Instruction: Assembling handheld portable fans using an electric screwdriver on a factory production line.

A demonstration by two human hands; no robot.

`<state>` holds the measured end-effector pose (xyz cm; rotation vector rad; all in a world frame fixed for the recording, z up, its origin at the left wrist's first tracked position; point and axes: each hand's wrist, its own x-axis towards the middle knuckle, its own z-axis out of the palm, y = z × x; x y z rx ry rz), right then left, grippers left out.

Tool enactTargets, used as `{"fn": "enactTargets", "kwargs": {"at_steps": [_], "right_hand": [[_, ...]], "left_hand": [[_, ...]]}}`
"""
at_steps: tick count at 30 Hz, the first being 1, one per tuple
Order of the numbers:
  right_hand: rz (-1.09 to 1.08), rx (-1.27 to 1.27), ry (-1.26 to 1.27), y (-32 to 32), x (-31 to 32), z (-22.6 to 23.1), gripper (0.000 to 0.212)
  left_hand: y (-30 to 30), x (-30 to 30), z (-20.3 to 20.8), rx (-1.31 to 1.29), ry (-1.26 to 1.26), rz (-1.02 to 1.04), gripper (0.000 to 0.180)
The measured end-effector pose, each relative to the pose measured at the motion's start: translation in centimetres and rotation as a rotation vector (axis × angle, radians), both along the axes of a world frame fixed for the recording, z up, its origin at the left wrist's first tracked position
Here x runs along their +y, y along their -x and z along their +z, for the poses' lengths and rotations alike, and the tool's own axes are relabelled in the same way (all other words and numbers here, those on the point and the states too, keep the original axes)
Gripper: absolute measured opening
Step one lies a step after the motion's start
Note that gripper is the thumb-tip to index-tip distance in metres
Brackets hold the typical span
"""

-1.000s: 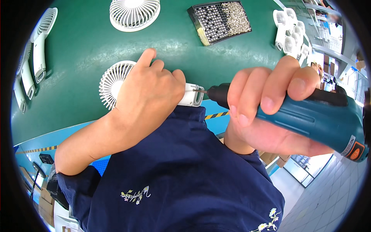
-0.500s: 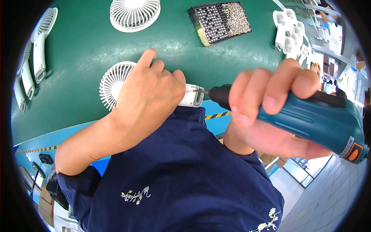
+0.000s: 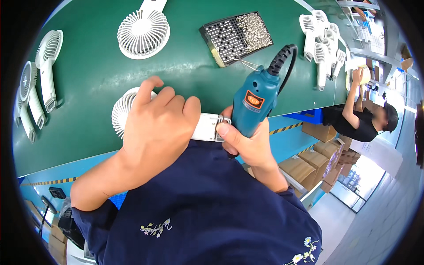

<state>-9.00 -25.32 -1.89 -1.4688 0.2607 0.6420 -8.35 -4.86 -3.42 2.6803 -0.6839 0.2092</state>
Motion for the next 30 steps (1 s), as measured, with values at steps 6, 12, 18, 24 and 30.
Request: {"fn": "enactTargets", "kwargs": {"at_steps": [6, 12, 18, 24, 30], "right_hand": [[-0.032, -0.071, -0.084, -0.9, -0.8, 0.4, 0.018], [0.081, -0.187, 0.092, -0.4, 0.3, -0.2, 0.023], [-0.228, -0.058, -0.137, -0.4, -3.5, 0.1, 0.023], [-0.969, -0.440, -0.350, -5.1, -21.1, 0.0, 0.017], [-1.378, -0.437, -0.410, -13.5, -40.7, -6.1, 0.012]], "left_hand": [[-0.9, 0.4, 0.6, -0.018, -0.041, 0.014, 0.012], [-0.4, -0.4, 0.6, 0.024, 0.002, -0.051, 0.008], [-1.5, -1.9, 4.7, -0.206, -0.119, -0.044, 0.028], [-3.8, 0.7, 4.5, -0.265, 0.348, -0.053, 0.048], [-4.5, -0.4, 1.4, -0.114, 0.478, -0.075, 0.050]]}}
